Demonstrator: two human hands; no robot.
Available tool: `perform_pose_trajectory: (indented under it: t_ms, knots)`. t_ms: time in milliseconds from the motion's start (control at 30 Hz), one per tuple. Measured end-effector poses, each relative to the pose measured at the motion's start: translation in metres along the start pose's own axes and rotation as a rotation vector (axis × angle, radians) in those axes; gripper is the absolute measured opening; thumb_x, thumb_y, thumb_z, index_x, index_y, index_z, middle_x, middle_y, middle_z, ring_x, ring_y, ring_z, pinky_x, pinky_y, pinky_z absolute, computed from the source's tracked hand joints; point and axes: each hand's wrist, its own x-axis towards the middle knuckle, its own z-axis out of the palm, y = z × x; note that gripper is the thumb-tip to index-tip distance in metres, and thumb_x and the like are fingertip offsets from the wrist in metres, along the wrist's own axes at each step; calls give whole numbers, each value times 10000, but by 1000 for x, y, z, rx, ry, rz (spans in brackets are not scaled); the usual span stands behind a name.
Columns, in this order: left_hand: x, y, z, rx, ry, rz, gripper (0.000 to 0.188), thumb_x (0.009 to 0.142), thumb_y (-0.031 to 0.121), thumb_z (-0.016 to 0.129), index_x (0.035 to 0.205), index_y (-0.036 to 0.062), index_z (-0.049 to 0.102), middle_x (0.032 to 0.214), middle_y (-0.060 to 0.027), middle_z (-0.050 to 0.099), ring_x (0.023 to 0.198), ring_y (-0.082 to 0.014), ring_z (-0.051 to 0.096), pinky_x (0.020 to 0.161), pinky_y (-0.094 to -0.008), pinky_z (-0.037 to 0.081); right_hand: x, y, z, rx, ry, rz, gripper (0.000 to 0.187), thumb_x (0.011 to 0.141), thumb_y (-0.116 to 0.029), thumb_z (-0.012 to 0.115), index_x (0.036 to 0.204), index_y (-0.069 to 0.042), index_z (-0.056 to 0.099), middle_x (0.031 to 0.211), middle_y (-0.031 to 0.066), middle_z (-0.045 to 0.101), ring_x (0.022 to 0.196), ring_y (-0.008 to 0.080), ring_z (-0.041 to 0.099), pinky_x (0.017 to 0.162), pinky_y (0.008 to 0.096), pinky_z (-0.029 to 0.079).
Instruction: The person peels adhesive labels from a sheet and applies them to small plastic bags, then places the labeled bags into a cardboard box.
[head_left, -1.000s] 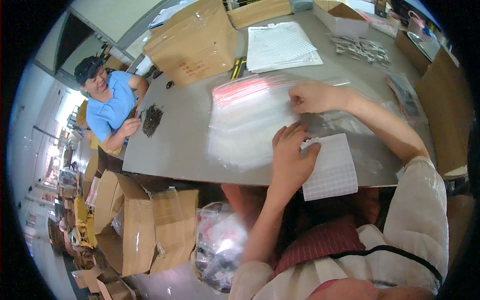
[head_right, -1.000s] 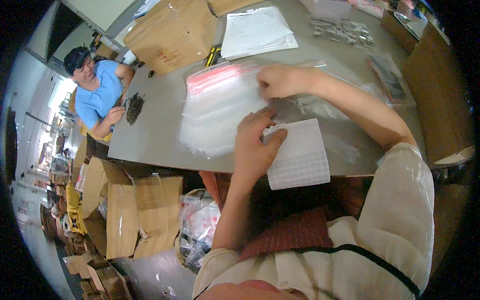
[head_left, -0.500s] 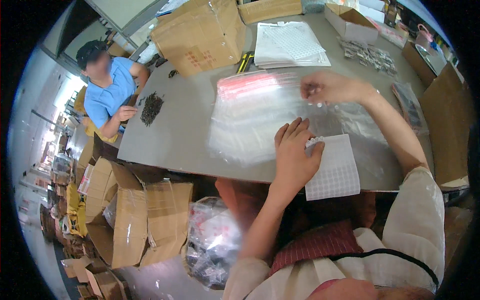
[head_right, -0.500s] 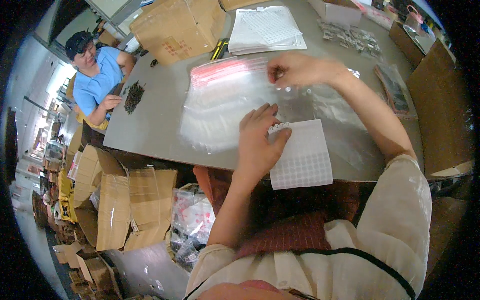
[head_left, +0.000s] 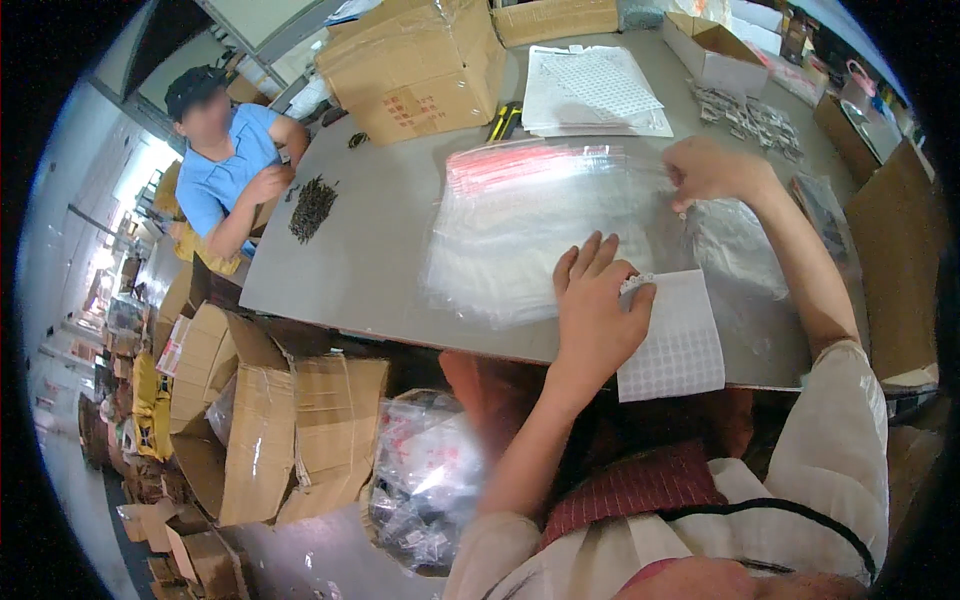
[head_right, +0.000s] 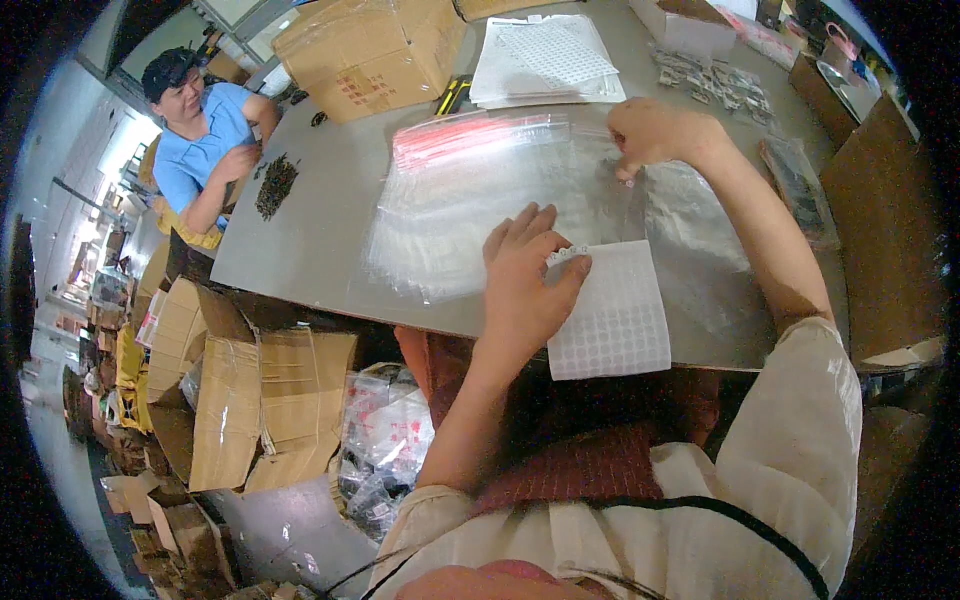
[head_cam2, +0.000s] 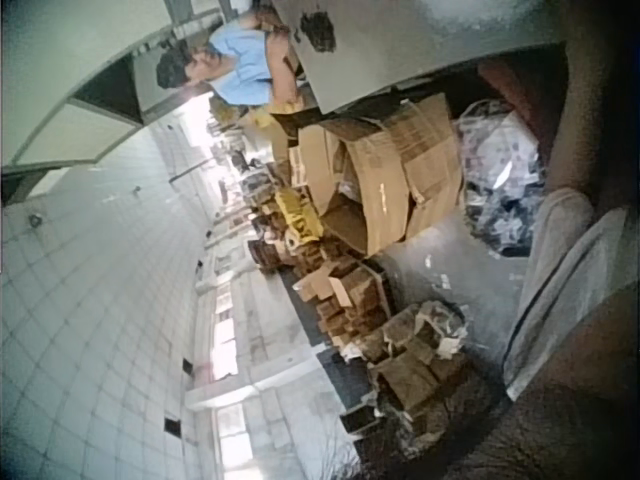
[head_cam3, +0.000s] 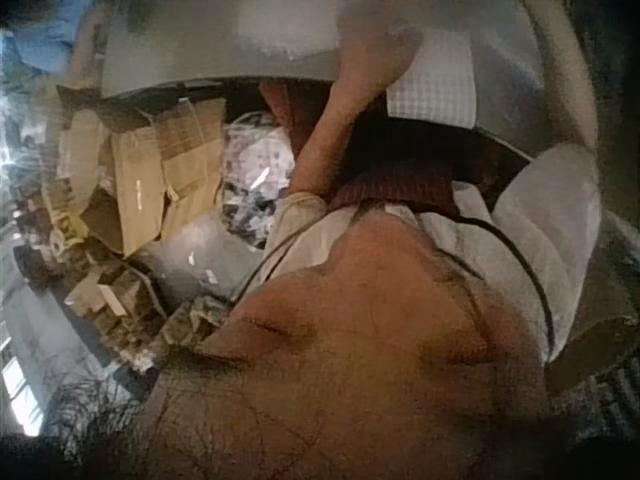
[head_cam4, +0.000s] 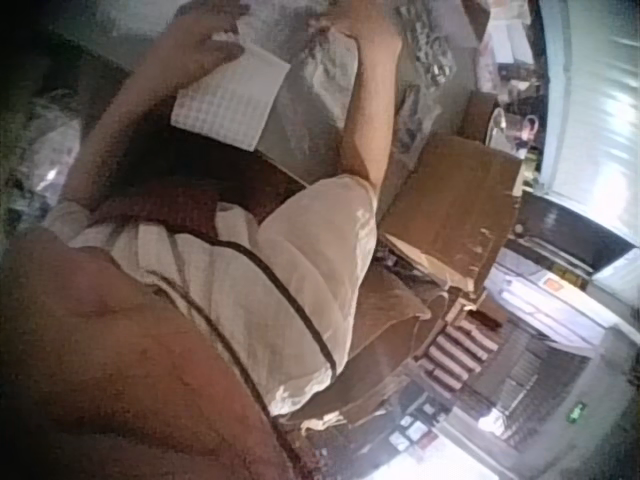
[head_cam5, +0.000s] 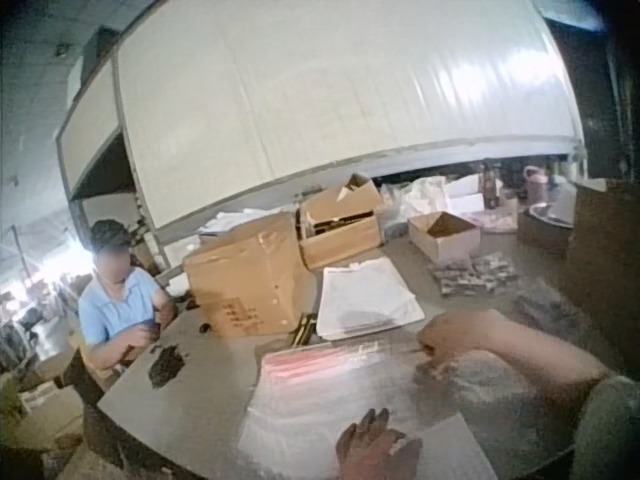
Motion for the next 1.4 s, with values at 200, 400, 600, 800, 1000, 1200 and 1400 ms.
perform_pose_trajectory:
  t_ms: [200, 400, 600, 800, 1000, 1200, 1400]
  knots:
    - [0, -1, -1, -84, -48, 22, 240, 793, 186, 764, 921, 1, 681, 1332, -217, 633, 1281, -405, 534, 1102, -472, 374, 25, -61, 20, 625, 135, -433, 181, 829, -60, 678, 966, 1, 577, 919, 138, 633, 934, 321, 626, 788, 403, 508]
    - [1, -4, -2, -140, -96, -14, 248, 778, 183, 769, 922, -4, 690, 1286, -212, 660, 1252, -416, 544, 1071, -462, 409, 30, -78, 51, 139, 414, -532, 249, 861, 30, 617, 1088, -2, 518, 1096, 196, 598, 992, 393, 622, 798, 421, 525]
    - [1, -2, -1, -86, 24, 18, 238, 766, 166, 782, 908, -4, 695, 1316, -233, 637, 1255, -420, 549, 1081, -475, 397, 22, -28, 31, 238, 267, -180, 646, 782, -247, 822, 1247, 11, 455, 1239, 238, 564, 1175, 440, 560, 979, 488, 454]
    - [1, -1, -1, -58, 8, -11, 229, 765, 150, 794, 922, 10, 705, 1324, -230, 631, 1285, -407, 543, 1093, -470, 388, 1, 15, -1, 49, 17, 147, 1046, 583, -487, 926, 1351, 23, 430, 1283, 282, 550, 1207, 459, 552, 1008, 468, 460]
    - [0, -1, -2, -49, 30, -19, 228, 771, 136, 796, 943, 18, 705, 1293, -209, 655, 1271, -377, 567, 1079, -443, 412, -6, 25, -10, -123, -8, 184, 922, 629, -396, 916, 1309, 7, 441, 1279, 264, 554, 1212, 449, 556, 987, 459, 474]
    - [-1, -1, -3, -175, 44, -69, 211, 833, 138, 723, 979, 0, 657, 1269, -217, 655, 1289, -397, 536, 1105, -467, 357, -25, -22, -28, 238, 28, -247, 557, 771, -220, 827, 1178, -6, 512, 1091, 165, 628, 1024, 354, 625, 864, 423, 506]
    - [3, 6, -13, -221, 27, -116, 329, 847, 111, 753, 1153, 31, 662, 1168, -137, 695, 1108, -305, 634, 987, -402, 475, -39, -75, -1, 386, 10, -683, 253, 845, -83, 711, 1030, -13, 553, 897, 141, 632, 882, 347, 637, 762, 439, 498]
